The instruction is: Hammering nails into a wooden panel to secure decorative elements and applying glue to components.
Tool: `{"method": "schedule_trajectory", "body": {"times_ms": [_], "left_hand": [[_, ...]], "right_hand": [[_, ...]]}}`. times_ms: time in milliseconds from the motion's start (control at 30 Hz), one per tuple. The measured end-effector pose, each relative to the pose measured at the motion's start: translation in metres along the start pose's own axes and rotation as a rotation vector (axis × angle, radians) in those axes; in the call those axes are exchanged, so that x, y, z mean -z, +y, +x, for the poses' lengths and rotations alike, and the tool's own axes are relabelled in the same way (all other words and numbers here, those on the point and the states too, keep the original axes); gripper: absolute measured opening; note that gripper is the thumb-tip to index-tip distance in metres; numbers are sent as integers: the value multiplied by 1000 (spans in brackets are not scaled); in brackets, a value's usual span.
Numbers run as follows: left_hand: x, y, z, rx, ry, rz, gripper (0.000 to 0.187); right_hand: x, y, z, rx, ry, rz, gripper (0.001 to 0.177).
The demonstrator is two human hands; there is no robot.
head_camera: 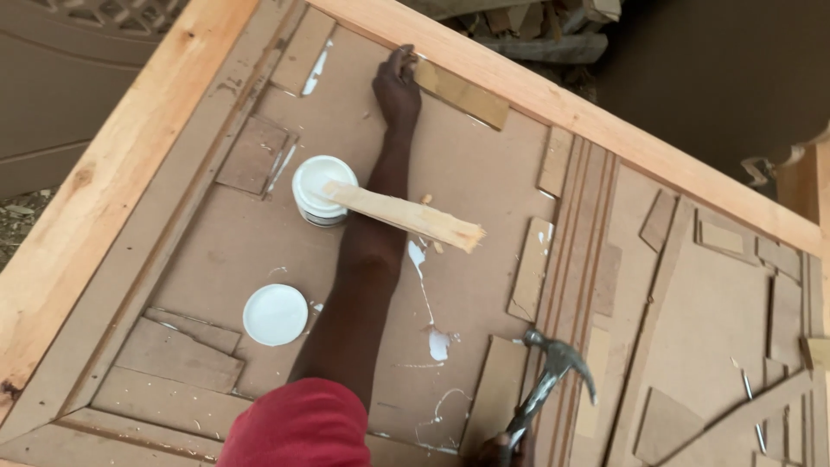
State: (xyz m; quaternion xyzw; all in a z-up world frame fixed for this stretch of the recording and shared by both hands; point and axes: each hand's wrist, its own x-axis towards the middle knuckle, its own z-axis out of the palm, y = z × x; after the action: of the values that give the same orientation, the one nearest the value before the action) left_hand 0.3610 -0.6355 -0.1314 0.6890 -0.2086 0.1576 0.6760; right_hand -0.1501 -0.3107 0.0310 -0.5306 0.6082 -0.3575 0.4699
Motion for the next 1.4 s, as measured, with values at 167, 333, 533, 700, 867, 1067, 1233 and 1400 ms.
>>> {"method": "schedule_trajectory", "body": {"times_ms": [167,333,533,700,867,1067,1233,1400], "left_hand": [[1,27,1,84,-158,345,10],[-14,-4,-4,-11,-79,442,9],[-4,13,-4,35,-191,494,13],[-7,9,-4,9,-174,483,11],[-9,7,-5,-2,-159,466,7],[-10,1,-12,62,-66,330,49],[-10,-1,-25,36,33,530,58],[-17,-1,-20,46,86,657,34]], "right_hand": [[-17,-27,91,314,-242,-181,25],[-88,-124,171,450,-430,-277,67],[-178,-160,225,771,-541,-144,63],[-239,-146,266,957,-523,-205,62],[-269,-147,294,797,-703,-529,56],[-255,-154,297,968,-581,-410,62],[-253,-142,284,1075,-368,-153,51],[-270,-114,316,1101,-405,-347,48]]}}
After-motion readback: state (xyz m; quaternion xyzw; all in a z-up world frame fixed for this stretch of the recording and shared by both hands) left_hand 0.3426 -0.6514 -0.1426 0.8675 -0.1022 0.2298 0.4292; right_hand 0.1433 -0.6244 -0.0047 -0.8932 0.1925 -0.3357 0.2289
